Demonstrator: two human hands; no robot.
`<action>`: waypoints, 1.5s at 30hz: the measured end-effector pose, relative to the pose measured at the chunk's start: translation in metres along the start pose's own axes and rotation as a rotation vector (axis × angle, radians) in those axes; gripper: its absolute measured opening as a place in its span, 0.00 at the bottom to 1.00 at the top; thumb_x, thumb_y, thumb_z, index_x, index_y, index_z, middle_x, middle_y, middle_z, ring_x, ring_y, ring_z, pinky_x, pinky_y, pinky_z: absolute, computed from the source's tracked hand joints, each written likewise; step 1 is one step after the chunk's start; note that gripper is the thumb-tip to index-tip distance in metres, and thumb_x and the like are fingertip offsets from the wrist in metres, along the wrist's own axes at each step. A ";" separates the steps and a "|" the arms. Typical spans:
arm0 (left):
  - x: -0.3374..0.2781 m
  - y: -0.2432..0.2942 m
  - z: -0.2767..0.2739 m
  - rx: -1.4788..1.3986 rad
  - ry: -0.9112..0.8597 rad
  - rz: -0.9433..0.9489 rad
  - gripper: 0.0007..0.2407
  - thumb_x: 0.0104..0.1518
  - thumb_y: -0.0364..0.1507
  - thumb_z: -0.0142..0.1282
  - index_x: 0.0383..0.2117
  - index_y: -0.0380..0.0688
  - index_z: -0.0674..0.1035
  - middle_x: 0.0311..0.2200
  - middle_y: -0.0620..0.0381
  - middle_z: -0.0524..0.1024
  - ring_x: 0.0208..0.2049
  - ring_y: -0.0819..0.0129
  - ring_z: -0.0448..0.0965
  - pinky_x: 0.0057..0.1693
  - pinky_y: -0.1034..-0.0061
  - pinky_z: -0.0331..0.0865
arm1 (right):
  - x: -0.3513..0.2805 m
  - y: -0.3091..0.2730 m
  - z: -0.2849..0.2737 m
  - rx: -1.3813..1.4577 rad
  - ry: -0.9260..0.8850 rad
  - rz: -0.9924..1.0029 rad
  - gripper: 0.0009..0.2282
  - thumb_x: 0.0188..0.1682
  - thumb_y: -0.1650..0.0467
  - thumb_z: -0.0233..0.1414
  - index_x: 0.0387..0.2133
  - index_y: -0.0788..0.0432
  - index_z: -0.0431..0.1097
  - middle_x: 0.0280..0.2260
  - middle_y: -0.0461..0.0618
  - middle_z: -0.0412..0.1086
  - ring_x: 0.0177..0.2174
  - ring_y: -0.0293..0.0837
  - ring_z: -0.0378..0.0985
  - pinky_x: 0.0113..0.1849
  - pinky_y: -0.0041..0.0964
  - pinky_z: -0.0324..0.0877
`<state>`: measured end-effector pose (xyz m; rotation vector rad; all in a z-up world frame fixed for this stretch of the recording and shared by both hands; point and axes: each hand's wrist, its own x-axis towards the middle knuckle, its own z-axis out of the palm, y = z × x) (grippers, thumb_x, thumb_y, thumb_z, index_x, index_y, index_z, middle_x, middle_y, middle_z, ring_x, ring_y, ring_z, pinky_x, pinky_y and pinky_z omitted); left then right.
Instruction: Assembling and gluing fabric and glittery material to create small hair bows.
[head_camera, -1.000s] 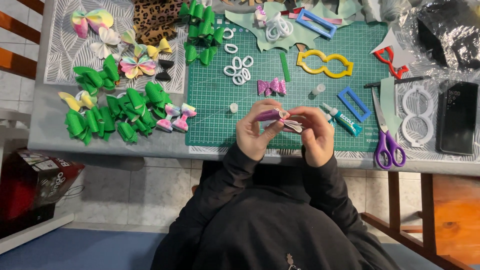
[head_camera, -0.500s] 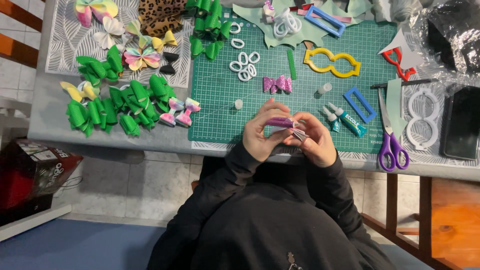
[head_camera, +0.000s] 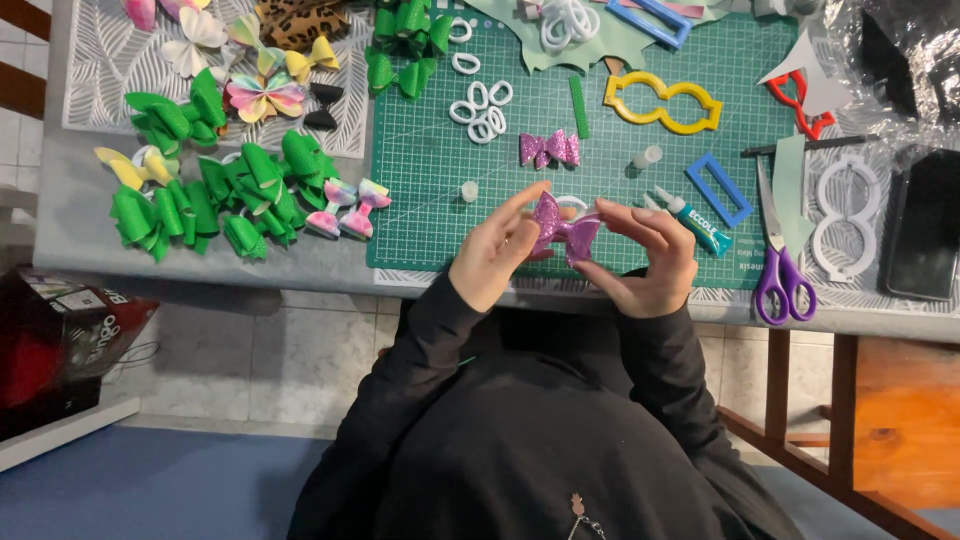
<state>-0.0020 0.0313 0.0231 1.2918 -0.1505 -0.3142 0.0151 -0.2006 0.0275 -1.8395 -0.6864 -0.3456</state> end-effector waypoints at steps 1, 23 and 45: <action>0.003 -0.005 -0.001 -0.001 0.002 -0.003 0.33 0.67 0.49 0.46 0.73 0.40 0.60 0.60 0.49 0.77 0.45 0.73 0.76 0.51 0.77 0.66 | -0.001 0.002 0.001 0.002 -0.002 0.003 0.38 0.39 0.78 0.70 0.59 0.59 0.51 0.55 0.64 0.70 0.54 0.55 0.78 0.54 0.47 0.78; 0.009 -0.016 -0.005 -0.592 -0.103 -0.103 0.30 0.71 0.47 0.32 0.71 0.34 0.58 0.64 0.44 0.69 0.61 0.62 0.74 0.64 0.68 0.71 | 0.000 0.009 0.003 0.385 0.033 0.514 0.29 0.49 0.79 0.62 0.63 0.65 0.57 0.50 0.63 0.74 0.44 0.44 0.82 0.46 0.34 0.79; 0.035 0.052 -0.190 1.069 0.486 0.233 0.11 0.58 0.31 0.68 0.44 0.41 0.83 0.33 0.50 0.84 0.31 0.62 0.86 0.38 0.70 0.76 | -0.008 -0.013 -0.002 0.222 0.048 0.387 0.18 0.55 0.80 0.56 0.56 0.66 0.60 0.52 0.66 0.73 0.47 0.51 0.83 0.47 0.39 0.79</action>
